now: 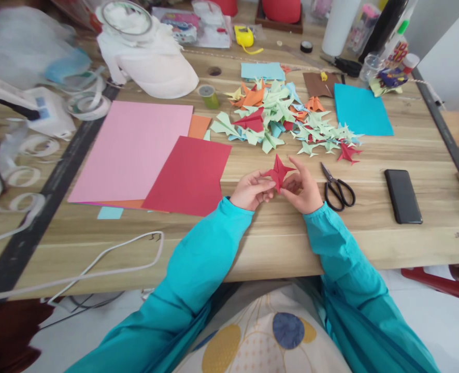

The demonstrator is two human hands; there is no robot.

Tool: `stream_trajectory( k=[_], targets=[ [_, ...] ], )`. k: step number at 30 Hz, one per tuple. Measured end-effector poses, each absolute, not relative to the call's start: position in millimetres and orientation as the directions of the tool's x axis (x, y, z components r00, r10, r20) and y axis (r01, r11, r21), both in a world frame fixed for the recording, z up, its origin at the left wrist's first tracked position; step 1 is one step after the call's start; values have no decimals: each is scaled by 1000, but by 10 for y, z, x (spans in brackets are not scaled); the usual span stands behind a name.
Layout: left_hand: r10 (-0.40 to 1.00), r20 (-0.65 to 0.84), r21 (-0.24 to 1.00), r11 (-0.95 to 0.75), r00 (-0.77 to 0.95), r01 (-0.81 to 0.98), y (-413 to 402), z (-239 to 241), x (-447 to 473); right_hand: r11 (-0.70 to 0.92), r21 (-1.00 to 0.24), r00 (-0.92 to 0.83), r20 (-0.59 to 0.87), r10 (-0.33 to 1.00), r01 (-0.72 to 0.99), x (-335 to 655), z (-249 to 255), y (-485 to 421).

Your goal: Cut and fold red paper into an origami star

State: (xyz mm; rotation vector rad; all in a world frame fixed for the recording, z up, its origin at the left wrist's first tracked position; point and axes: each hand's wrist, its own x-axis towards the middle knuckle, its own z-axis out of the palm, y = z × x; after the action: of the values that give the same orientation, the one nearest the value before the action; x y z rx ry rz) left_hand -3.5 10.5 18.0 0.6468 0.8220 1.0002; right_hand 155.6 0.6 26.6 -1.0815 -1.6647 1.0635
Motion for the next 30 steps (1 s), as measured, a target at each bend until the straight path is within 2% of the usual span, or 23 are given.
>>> stream_trajectory(
  k=[6,11,19,25,30],
  targets=[
    [909,-300,803,404,290,-438,100,176,-18,180,-974,-250,141,958,140,1546,245,7],
    [904,-299,798,413,306,-439,108,163,-25,224,-962,-298,169,940,159,1577,234,28],
    [913,-300,797,400,278,-453,100,176,-24,332,-882,-266,250,931,333,1548,235,9],
    [915,-317,791,401,250,-462,88,174,-8,392,-839,-243,318,916,378,1534,230,-29],
    [920,-318,780,392,230,-488,84,180,3,511,-700,-266,437,859,499,1547,169,-44]
  ],
)
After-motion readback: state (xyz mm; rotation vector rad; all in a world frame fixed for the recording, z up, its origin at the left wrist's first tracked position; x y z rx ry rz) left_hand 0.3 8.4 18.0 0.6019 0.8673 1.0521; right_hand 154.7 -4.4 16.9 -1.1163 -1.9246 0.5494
